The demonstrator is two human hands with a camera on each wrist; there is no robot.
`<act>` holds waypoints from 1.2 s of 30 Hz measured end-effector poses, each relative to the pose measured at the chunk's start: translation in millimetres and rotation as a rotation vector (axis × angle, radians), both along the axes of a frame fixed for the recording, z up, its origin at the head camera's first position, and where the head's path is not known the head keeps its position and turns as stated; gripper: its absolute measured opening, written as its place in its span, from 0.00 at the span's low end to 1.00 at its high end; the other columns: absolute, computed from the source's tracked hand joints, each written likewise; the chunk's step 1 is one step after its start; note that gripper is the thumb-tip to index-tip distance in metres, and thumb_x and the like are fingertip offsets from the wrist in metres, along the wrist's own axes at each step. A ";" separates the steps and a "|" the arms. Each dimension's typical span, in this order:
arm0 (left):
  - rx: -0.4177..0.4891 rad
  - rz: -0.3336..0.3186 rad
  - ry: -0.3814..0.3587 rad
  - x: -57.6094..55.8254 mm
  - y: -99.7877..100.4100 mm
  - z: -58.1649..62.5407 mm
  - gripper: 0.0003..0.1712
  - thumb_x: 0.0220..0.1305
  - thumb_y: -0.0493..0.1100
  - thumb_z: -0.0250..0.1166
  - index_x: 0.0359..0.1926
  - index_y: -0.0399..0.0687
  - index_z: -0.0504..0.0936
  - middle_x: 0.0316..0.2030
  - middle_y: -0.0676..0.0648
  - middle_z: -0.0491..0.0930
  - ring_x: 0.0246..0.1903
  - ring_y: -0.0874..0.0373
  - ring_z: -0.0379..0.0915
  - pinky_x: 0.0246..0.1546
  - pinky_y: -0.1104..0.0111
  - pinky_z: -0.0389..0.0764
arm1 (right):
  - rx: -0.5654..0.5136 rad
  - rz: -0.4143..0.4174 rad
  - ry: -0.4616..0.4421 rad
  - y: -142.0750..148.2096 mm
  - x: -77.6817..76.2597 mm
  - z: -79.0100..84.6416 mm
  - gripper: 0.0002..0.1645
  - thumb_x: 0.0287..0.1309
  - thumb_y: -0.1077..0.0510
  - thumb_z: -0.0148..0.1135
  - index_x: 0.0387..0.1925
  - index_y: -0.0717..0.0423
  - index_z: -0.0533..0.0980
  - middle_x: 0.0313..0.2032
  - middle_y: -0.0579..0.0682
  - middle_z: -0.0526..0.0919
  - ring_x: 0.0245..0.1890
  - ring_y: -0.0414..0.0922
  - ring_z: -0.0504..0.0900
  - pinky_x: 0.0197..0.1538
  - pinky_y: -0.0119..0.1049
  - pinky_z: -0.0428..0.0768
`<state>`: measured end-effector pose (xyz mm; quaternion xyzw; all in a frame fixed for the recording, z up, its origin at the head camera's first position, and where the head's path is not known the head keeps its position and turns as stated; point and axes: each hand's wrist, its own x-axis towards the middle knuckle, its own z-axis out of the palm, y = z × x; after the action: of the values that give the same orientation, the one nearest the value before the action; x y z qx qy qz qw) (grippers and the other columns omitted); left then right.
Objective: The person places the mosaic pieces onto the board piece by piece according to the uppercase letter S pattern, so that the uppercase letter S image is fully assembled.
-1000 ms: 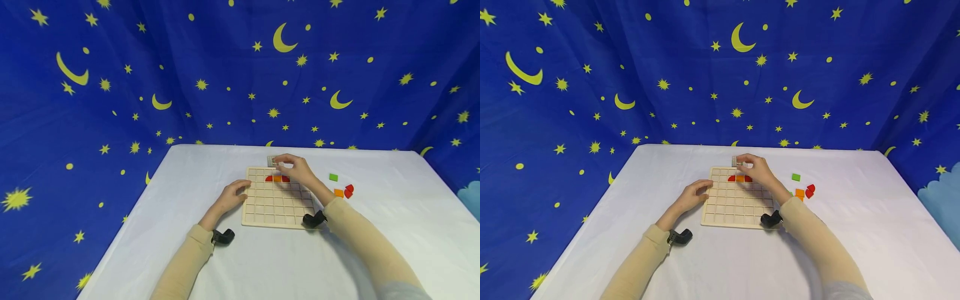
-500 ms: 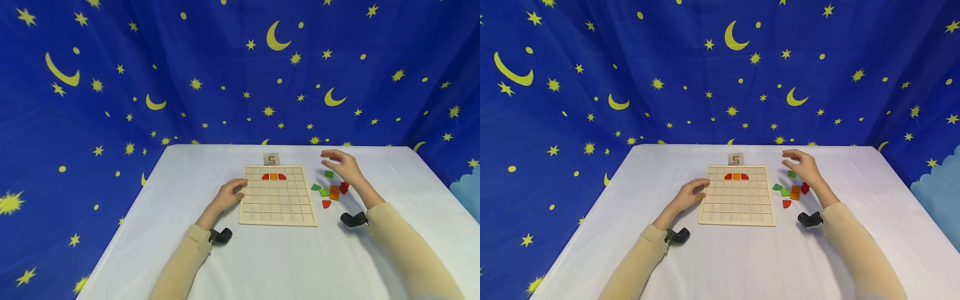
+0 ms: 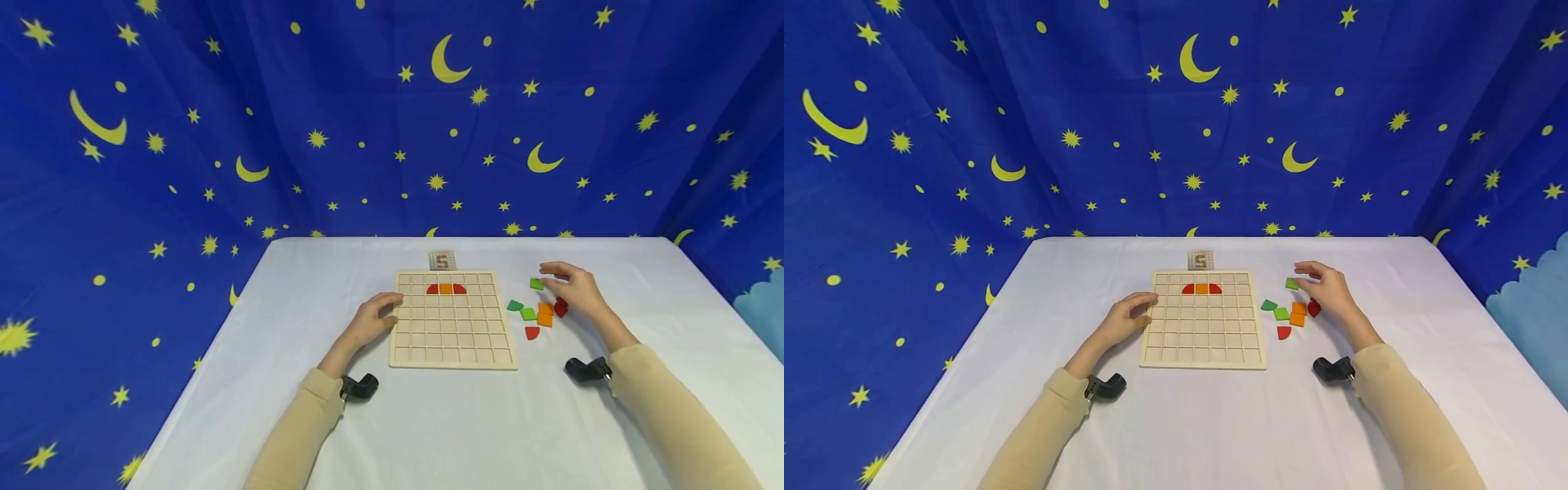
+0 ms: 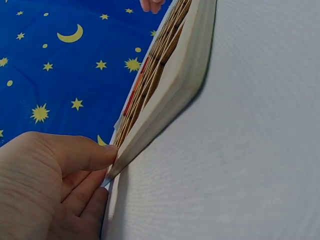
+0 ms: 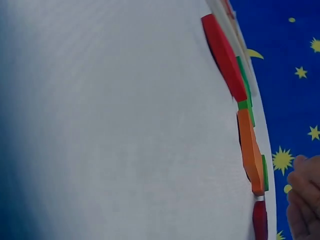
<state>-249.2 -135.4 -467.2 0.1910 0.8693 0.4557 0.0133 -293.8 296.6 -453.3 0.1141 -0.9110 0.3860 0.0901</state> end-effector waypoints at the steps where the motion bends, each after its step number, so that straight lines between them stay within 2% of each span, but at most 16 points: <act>1: -0.003 0.001 0.001 -0.3 0.0 0.4 0.27 0.58 0.29 0.62 0.60 0.39 0.73 0.59 0.42 0.71 0.59 0.49 0.66 0.63 0.63 0.66 | 0.013 -0.003 0.001 0.9 0.4 -0.8 0.22 0.62 0.58 0.61 0.55 0.66 0.73 0.50 0.65 0.78 0.52 0.65 0.73 0.56 0.61 0.71; 6: 0.002 -0.005 0.012 -0.9 -0.2 1.6 0.27 0.58 0.28 0.62 0.60 0.38 0.73 0.58 0.41 0.71 0.59 0.48 0.67 0.62 0.62 0.67 | 0.050 -0.022 -0.006 5.9 -1.5 -9.8 0.22 0.61 0.59 0.61 0.54 0.66 0.73 0.50 0.65 0.78 0.51 0.63 0.74 0.57 0.61 0.69; 13: 0.010 0.000 0.010 1.5 -0.6 -1.6 0.27 0.58 0.29 0.62 0.60 0.38 0.73 0.58 0.41 0.71 0.59 0.48 0.66 0.63 0.61 0.66 | 0.094 -0.037 -0.045 5.4 -2.4 -24.4 0.26 0.60 0.55 0.62 0.55 0.65 0.72 0.52 0.65 0.76 0.53 0.62 0.72 0.59 0.59 0.68; 17: 0.004 0.000 -0.008 2.2 -0.4 -1.3 0.27 0.58 0.29 0.62 0.60 0.39 0.73 0.59 0.42 0.71 0.60 0.49 0.66 0.63 0.62 0.66 | 0.102 -0.033 -0.030 4.0 -2.7 -26.9 0.24 0.60 0.59 0.62 0.55 0.66 0.72 0.51 0.65 0.77 0.53 0.62 0.72 0.58 0.60 0.69; 22: 0.000 0.002 0.009 0.4 -0.5 -0.8 0.27 0.58 0.29 0.62 0.60 0.39 0.73 0.58 0.42 0.71 0.59 0.49 0.67 0.63 0.63 0.66 | 0.113 -0.041 0.020 1.9 -3.3 -24.7 0.20 0.59 0.63 0.61 0.53 0.67 0.73 0.48 0.65 0.78 0.50 0.62 0.74 0.56 0.60 0.70; 27: 0.019 -0.004 0.013 -0.8 -1.2 -1.8 0.27 0.58 0.29 0.62 0.60 0.38 0.73 0.58 0.41 0.71 0.59 0.49 0.67 0.62 0.62 0.67 | 0.113 -0.043 0.033 1.4 -4.0 -21.7 0.20 0.59 0.62 0.61 0.53 0.66 0.73 0.48 0.65 0.78 0.49 0.63 0.75 0.55 0.61 0.70; 33: 0.021 -0.005 0.012 -1.5 -0.7 -4.1 0.27 0.57 0.29 0.62 0.60 0.37 0.73 0.58 0.41 0.71 0.59 0.49 0.67 0.62 0.63 0.67 | 0.078 -0.057 0.062 -1.3 -0.6 -0.3 0.22 0.61 0.58 0.61 0.54 0.65 0.73 0.49 0.65 0.78 0.51 0.66 0.72 0.54 0.64 0.70; 36: 0.012 0.005 0.002 -1.0 -0.5 -2.3 0.27 0.57 0.29 0.62 0.60 0.38 0.73 0.58 0.41 0.71 0.59 0.50 0.67 0.62 0.64 0.67 | 0.054 -0.049 0.096 0.1 -6.9 4.4 0.23 0.60 0.56 0.63 0.53 0.64 0.74 0.48 0.63 0.80 0.51 0.64 0.73 0.54 0.61 0.71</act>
<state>-250.2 -135.9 -469.4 0.1893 0.8671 0.4606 0.0102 -300.7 296.7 -448.9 0.1124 -0.9182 0.3530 0.1402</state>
